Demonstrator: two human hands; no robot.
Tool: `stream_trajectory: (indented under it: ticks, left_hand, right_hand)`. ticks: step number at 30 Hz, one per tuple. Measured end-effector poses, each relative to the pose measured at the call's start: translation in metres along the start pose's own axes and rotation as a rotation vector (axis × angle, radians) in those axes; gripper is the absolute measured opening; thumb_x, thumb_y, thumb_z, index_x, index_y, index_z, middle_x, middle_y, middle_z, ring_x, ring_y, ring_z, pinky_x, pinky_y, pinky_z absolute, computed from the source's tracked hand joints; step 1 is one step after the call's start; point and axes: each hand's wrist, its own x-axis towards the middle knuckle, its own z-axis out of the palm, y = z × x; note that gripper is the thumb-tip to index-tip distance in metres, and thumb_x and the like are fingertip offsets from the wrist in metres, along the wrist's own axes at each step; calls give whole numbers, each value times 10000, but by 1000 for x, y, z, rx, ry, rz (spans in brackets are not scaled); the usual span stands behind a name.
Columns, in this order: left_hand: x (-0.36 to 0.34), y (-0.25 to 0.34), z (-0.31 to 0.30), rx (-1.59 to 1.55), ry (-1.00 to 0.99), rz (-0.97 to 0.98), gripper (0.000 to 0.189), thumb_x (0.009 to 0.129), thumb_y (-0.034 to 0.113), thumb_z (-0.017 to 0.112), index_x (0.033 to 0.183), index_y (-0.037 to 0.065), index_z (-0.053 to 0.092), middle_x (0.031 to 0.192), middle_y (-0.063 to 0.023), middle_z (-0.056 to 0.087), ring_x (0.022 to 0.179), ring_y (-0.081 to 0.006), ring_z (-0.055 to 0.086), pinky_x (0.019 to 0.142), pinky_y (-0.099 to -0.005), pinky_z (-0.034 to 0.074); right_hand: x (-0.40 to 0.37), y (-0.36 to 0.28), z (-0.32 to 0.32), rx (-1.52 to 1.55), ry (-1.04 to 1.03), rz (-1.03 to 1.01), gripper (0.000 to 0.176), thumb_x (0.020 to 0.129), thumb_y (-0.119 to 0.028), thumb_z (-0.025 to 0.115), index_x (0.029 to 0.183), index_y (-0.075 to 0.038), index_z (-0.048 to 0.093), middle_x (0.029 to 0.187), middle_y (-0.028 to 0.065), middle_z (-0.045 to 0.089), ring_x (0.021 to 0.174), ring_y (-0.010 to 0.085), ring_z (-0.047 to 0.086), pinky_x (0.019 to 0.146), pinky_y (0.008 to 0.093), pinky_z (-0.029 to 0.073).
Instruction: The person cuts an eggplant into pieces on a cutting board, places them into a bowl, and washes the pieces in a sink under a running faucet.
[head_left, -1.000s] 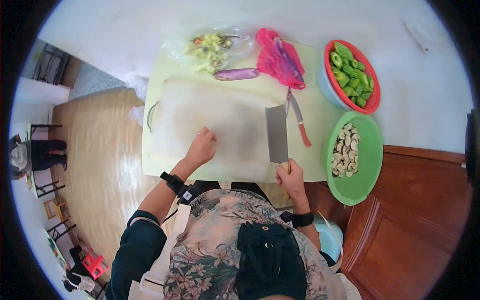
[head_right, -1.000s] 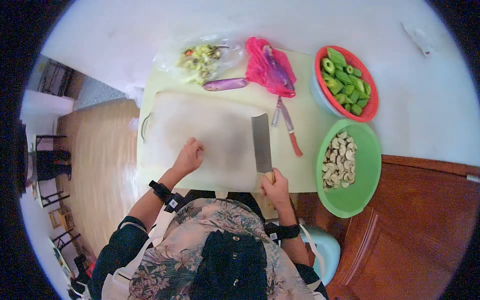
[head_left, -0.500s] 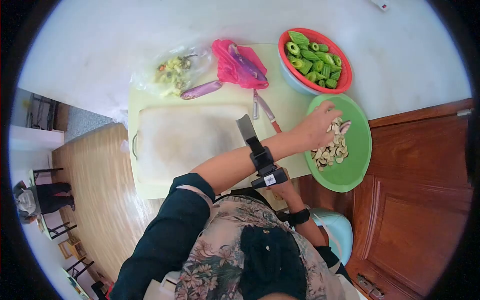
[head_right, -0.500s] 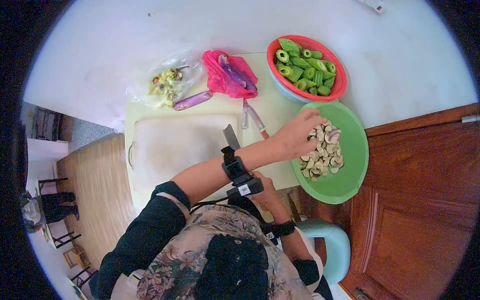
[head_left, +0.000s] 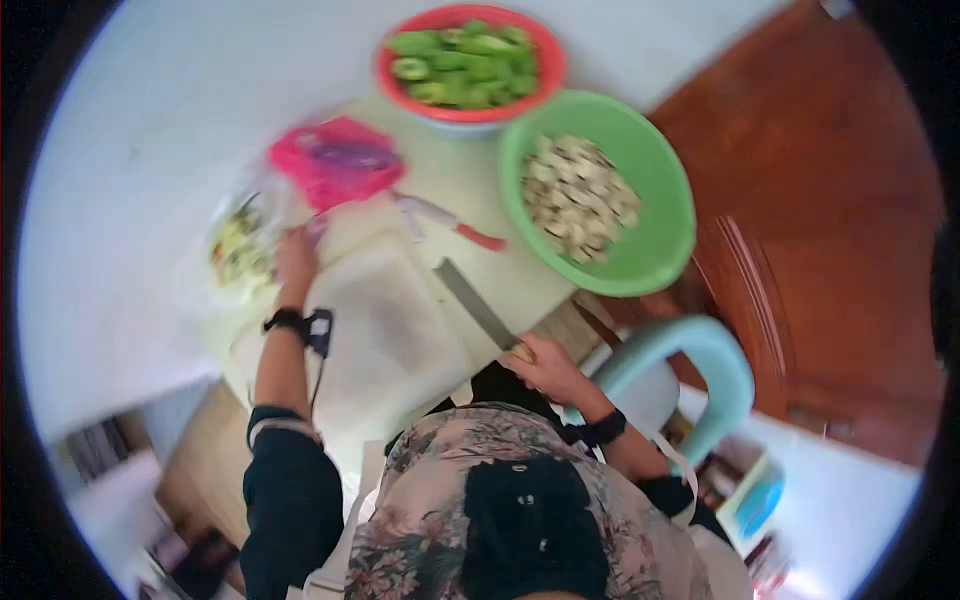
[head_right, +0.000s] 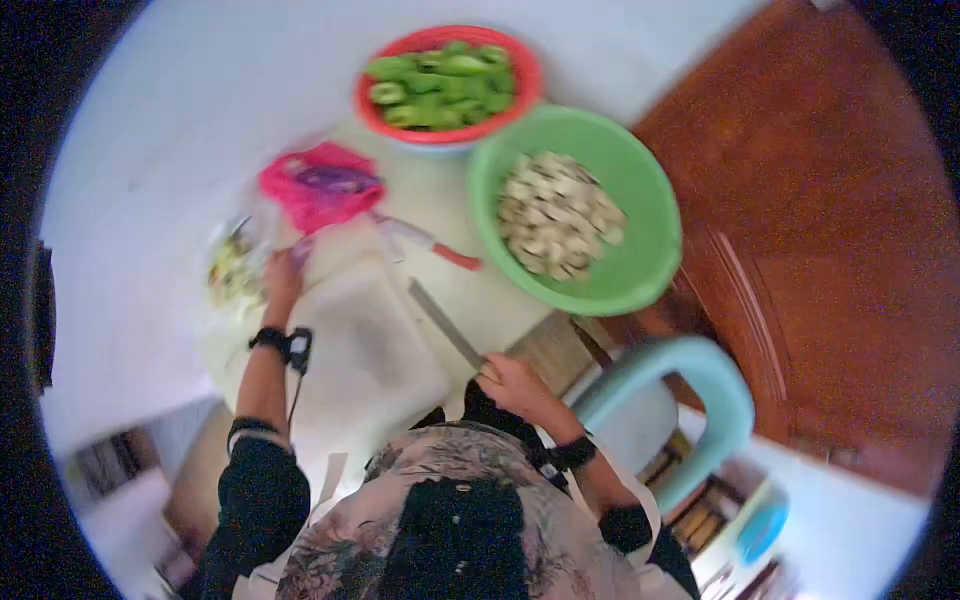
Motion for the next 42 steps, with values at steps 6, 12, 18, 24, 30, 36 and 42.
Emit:
stream_trajectory:
  ticks: [6,12,18,24,30,36,42]
  left_hand:
    - [3,-4,-21,1,51,179,479,634,23,620,1104,109,581,984,-160,532,936,-377,546,801,-463,462]
    - [-52,26,-86,-141,15,319,549,591,24,625,1136,66,565,989,-194,524,942,-389,515,837,-449,440]
    - [-188,21,-72,-280,-12,282,562,628,61,636,1174,18,510,1010,-189,496,942,-379,512,809,-455,450]
    - [-250,-4,-52,-314,-60,160,553,646,82,652,1167,13,482,1010,-191,487,922,-389,517,802,-463,450]
    - [-254,-17,-51,-222,-2,220,555,652,85,664,1175,34,486,1017,-168,495,918,-362,515,762,-443,448]
    - [-235,-11,-55,-273,-67,375,459,672,69,633,1122,62,542,1029,-130,515,961,-330,506,805,-452,425]
    - [-233,-31,-64,-147,-129,1009,291,668,-24,547,935,74,606,1061,-62,544,1050,-301,508,951,-494,343]
  right_hand:
    - [-5,4,33,-4,134,-144,333,813,-222,581,1060,-1,552,663,150,584,504,200,586,525,345,484]
    - [0,2,54,133,139,-11,371,828,-218,587,1098,31,529,655,106,584,477,156,556,480,313,463]
    - [5,-24,76,87,94,-33,390,840,-208,596,1119,53,515,626,69,573,473,130,540,465,298,450]
    - [22,-31,119,-208,5,-299,331,827,-183,590,1075,31,537,666,159,582,544,268,580,515,358,450]
    - [19,-46,148,-346,-9,-416,331,817,-206,582,1070,5,550,730,211,590,674,356,592,614,411,459]
    - [2,-42,150,-277,72,-296,344,812,-244,571,1078,-25,560,790,222,617,760,389,610,678,445,481]
    - [-7,-30,154,-231,162,-223,342,816,-255,577,1059,-15,558,760,219,616,722,382,617,647,451,479]
